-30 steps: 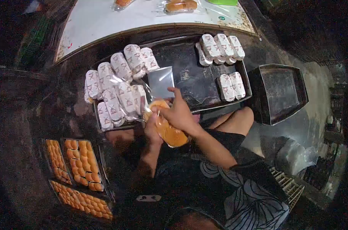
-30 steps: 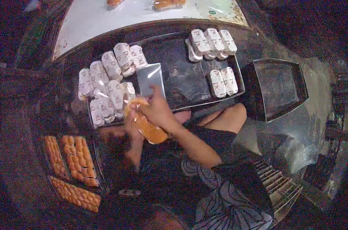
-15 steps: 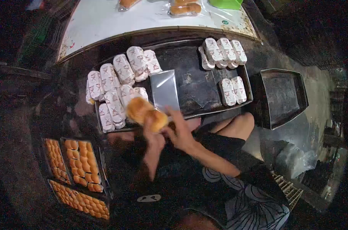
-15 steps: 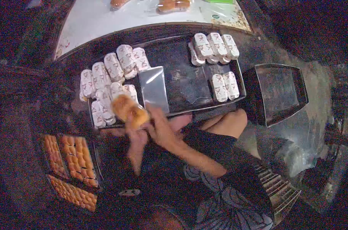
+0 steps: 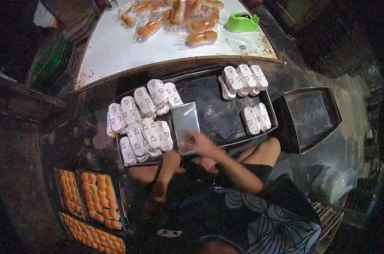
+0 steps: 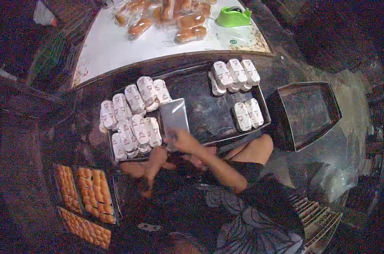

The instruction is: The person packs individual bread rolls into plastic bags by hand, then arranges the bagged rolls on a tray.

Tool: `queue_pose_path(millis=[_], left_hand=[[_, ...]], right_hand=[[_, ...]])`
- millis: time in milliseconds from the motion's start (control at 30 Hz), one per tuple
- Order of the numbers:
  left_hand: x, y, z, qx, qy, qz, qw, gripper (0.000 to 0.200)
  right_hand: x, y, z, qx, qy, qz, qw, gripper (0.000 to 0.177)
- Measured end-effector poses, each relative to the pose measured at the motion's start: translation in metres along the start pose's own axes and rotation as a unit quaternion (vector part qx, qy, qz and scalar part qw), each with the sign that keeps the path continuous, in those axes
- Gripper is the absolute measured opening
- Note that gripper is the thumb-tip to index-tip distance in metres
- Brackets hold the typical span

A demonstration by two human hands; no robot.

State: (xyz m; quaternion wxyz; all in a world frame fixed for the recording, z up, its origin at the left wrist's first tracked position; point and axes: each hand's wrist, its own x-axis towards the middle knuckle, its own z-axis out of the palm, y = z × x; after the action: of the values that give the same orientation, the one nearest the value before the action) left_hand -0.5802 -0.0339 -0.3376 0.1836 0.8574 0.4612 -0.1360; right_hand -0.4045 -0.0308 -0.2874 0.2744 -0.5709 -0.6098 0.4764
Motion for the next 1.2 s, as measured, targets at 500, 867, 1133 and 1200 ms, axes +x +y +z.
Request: queue_pose_path(millis=[500, 867, 1133, 1200], left_hand=[[0.002, 0.116, -0.026, -0.805, 0.315, -0.093, 0.494, 0.031], [0.002, 0.037, -0.053, -0.935, 0.245, -0.081, 0.245, 0.036], [0.002, 0.017, -0.09, -0.959, 0.265, -0.036, 0.095, 0.043], [-0.002, 0.025, -0.095, -0.948, 0.294, -0.07, 0.098, 0.045]], right_hand=[[-0.035, 0.003, 0.003, 0.694, 0.271, 0.01, 0.667, 0.036], [-0.042, 0.185, -0.162, -0.407, 0.177, 0.347, 0.826, 0.064], [-0.047, 0.08, -0.064, 0.501, 0.01, 0.094, 0.86, 0.046], [-0.053, 0.015, -0.047, 0.353, -0.06, 0.068, 0.931, 0.048]])
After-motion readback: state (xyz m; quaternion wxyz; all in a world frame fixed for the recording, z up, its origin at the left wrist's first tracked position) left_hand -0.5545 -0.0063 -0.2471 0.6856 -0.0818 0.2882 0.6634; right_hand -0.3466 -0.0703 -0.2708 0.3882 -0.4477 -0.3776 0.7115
